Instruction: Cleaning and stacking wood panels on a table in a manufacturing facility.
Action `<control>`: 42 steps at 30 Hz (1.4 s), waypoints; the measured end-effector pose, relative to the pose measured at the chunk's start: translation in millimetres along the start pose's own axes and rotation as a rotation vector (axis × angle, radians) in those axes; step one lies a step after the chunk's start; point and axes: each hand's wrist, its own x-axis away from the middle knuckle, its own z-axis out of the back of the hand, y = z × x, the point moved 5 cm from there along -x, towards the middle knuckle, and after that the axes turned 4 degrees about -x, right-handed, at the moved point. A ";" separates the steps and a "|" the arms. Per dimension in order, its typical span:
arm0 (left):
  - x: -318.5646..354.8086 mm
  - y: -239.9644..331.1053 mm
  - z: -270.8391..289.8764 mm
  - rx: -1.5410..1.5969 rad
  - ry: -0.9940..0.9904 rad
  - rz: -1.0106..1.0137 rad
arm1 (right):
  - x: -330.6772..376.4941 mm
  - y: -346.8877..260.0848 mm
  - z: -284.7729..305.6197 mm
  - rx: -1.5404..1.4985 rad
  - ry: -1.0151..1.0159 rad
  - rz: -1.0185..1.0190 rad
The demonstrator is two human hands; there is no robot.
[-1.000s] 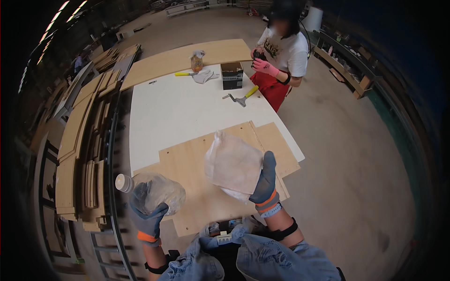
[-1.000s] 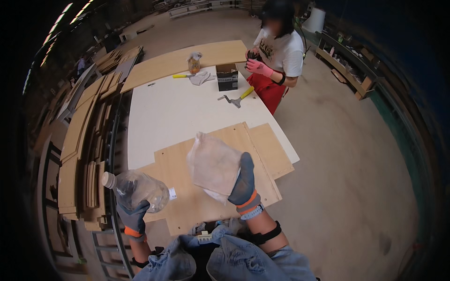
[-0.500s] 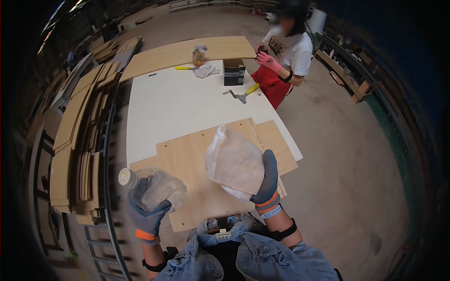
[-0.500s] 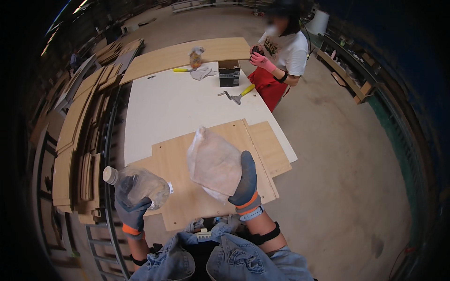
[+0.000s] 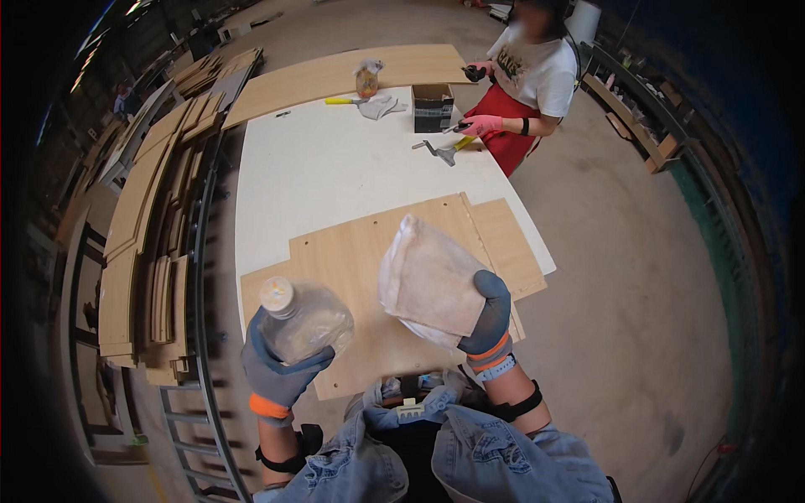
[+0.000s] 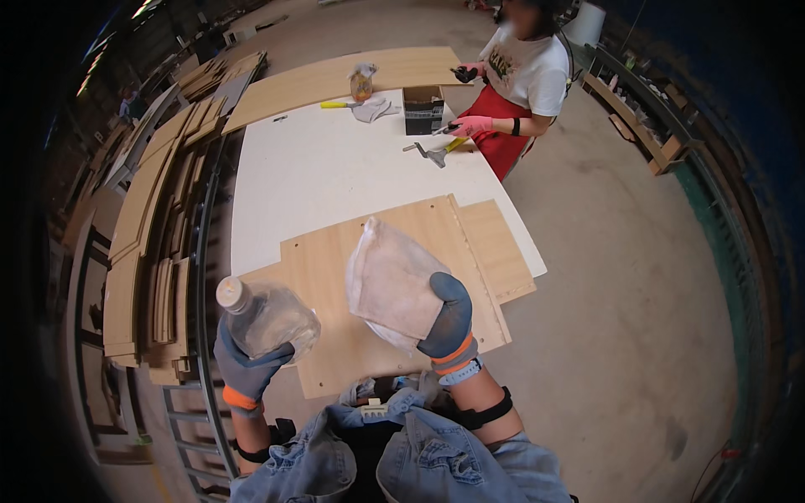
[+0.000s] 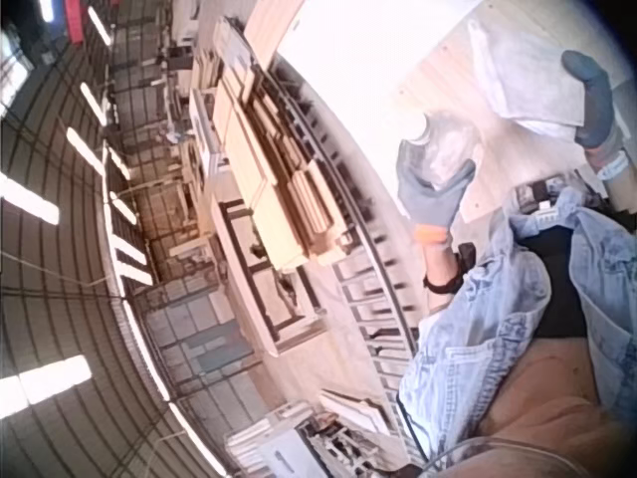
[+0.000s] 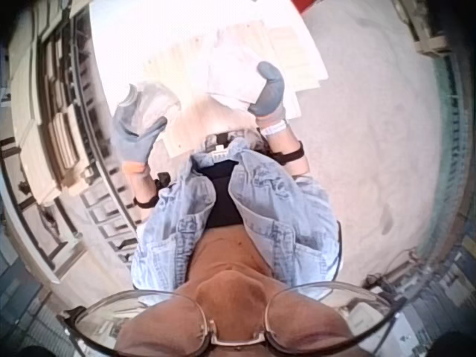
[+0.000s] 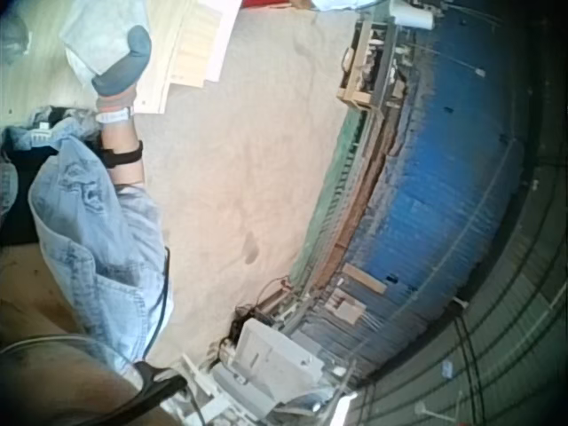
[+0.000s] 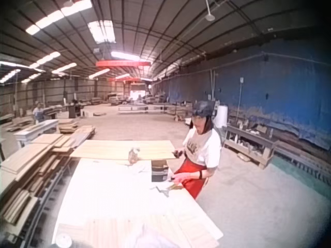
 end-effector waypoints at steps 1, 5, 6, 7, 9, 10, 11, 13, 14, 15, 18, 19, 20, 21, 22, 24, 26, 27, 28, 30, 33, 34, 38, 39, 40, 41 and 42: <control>-1.1 2.0 -1.4 -0.010 -0.015 0.002 | 1.2 -0.1 1.8 -0.016 -0.003 -0.012; -4.8 5.9 -7.8 -0.050 -0.079 -0.066 | 7.1 0.5 11.9 0.009 0.000 -0.023; -5.7 6.1 -10.9 -0.043 -0.106 -0.066 | 6.9 1.1 12.8 0.031 -0.001 -0.027; -5.7 5.1 -13.7 -0.038 -0.133 -0.063 | 6.0 2.8 11.9 0.052 -0.002 -0.034; -7.3 3.3 -17.3 -0.048 -0.154 -0.069 | 5.2 2.1 7.6 0.033 0.015 -0.029; -8.5 4.1 -19.4 -0.051 -0.176 -0.078 | 5.2 0.9 4.9 0.021 0.033 -0.020; -10.0 5.8 -20.0 -0.055 -0.182 -0.078 | 4.7 0.5 4.6 0.015 0.035 -0.016; -13.4 10.5 -22.5 -0.110 -0.241 -0.077 | 3.1 -0.3 4.1 0.042 0.017 0.007; -15.2 13.8 -22.5 -0.116 -0.244 -0.078 | 1.1 0.4 8.0 0.036 0.017 0.009; -16.7 17.7 -24.3 -0.105 -0.280 -0.075 | -2.0 1.2 15.1 0.093 0.032 0.008; -21.7 32.9 -29.7 -0.121 -0.367 -0.076 | -1.4 0.6 18.2 0.114 0.043 -0.001; -23.6 36.5 -32.0 -0.151 -0.410 -0.080 | -2.9 0.1 16.4 0.080 0.031 -0.014; -23.8 38.5 -31.9 -0.152 -0.406 -0.088 | -1.9 0.2 15.3 0.081 0.023 -0.010; -20.8 38.3 -34.1 -0.214 -0.459 -0.081 | 2.2 2.3 14.9 0.056 0.015 -0.010; -20.8 36.7 -34.5 -0.278 -0.502 -0.077 | 1.2 4.7 13.5 0.033 -0.003 -0.014; -22.7 33.1 -37.9 -0.263 -0.497 -0.106 | 2.0 6.6 17.7 0.059 0.007 -0.007; -21.9 27.1 -41.8 -0.226 -0.562 -0.040 | 0.0 5.9 19.5 0.081 0.031 0.000; -25.7 26.2 -42.9 -0.242 -0.572 -0.045 | -3.1 6.1 17.3 0.072 -0.001 -0.014; -27.1 30.0 -44.2 -0.249 -0.573 -0.052 | -1.2 4.9 16.7 0.049 -0.035 -0.027; -30.4 36.4 -47.7 -0.318 -0.619 -0.071 | 0.2 0.2 21.7 0.022 -0.044 -0.030; -38.6 34.9 -49.3 -0.327 -0.668 -0.046 | -2.3 -3.7 35.6 0.053 -0.022 -0.017; -39.3 32.6 -47.4 -0.338 -0.666 -0.041 | -3.7 -3.2 38.1 0.091 -0.013 -0.014; -41.4 25.4 -50.9 -0.353 -0.710 -0.054 | 0.5 -7.4 30.5 0.018 -0.067 -0.038; -42.0 26.3 -49.8 -0.353 -0.732 -0.051 | -0.8 -6.5 25.4 -0.004 -0.088 -0.046; -43.3 31.6 -50.7 -0.366 -0.727 -0.054 | 0.0 -10.7 22.9 -0.017 -0.100 -0.045; -43.6 35.7 -51.1 -0.389 -0.760 -0.009 | 1.1 -12.5 21.2 0.019 -0.108 -0.021; -45.0 37.7 -50.7 -0.410 -0.794 0.035 | -3.1 -10.4 25.3 0.012 -0.119 -0.018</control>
